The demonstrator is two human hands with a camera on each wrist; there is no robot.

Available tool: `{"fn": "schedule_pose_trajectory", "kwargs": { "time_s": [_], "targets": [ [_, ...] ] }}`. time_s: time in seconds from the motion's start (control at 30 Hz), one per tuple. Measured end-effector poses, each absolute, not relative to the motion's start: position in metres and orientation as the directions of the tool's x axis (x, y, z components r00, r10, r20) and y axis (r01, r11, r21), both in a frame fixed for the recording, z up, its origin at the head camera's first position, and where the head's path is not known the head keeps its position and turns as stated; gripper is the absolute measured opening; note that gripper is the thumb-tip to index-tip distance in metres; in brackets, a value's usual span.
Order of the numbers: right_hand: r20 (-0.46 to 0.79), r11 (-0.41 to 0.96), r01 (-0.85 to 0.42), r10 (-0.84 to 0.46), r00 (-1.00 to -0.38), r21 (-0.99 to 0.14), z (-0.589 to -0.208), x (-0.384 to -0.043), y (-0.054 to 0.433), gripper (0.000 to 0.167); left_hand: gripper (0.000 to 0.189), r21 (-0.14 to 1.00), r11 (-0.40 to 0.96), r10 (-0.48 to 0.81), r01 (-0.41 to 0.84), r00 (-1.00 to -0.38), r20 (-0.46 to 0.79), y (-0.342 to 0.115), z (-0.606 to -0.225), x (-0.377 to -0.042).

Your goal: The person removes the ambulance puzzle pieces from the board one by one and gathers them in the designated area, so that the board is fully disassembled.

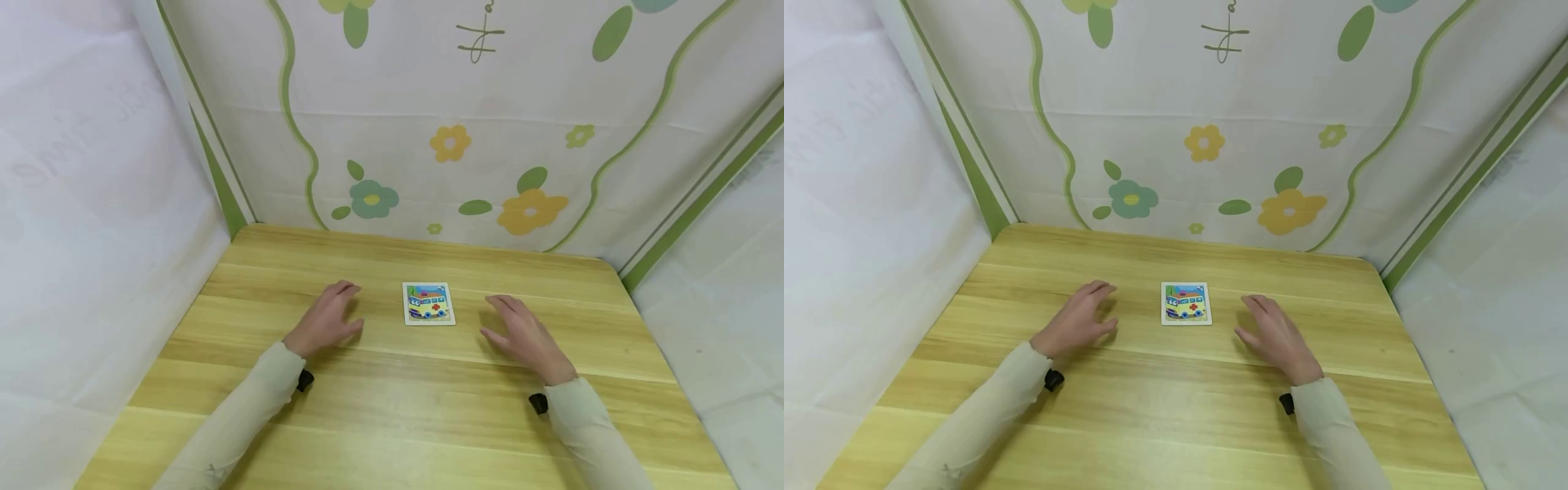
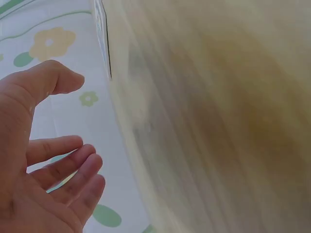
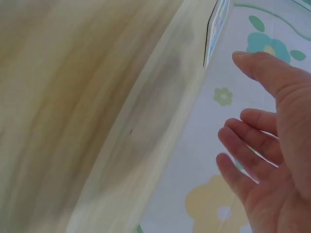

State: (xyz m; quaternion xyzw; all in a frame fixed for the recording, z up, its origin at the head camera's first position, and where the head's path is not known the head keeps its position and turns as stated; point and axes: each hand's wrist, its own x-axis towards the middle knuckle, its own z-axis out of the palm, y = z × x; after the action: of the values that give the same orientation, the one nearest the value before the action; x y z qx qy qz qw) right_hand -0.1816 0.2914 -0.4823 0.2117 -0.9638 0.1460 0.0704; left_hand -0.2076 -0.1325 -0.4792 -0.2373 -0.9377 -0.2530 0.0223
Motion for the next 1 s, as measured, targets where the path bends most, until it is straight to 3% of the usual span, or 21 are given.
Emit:
{"fn": "schedule_pose_trajectory", "kwargs": {
  "time_s": [0.4,0.73,1.0],
  "targets": [
    [0.123,0.818,-0.457,-0.444,-0.888,-0.35,-0.483,-0.213,0.25,0.055,0.06,0.571,0.703,0.452,0.425,-0.886,0.103,-0.096,-0.479,-0.242],
    [0.062,0.783,-0.52,-0.533,-0.844,-0.342,-0.473,-0.242,0.202,0.051,0.06,0.582,0.711,0.459,0.396,-0.887,0.043,-0.068,-0.488,-0.264],
    [-0.012,0.751,-0.567,-0.606,-0.796,-0.338,-0.468,-0.269,0.177,0.042,0.056,0.603,0.657,0.518,0.453,-0.852,0.077,-0.059,-0.501,-0.282]
  ]
}}
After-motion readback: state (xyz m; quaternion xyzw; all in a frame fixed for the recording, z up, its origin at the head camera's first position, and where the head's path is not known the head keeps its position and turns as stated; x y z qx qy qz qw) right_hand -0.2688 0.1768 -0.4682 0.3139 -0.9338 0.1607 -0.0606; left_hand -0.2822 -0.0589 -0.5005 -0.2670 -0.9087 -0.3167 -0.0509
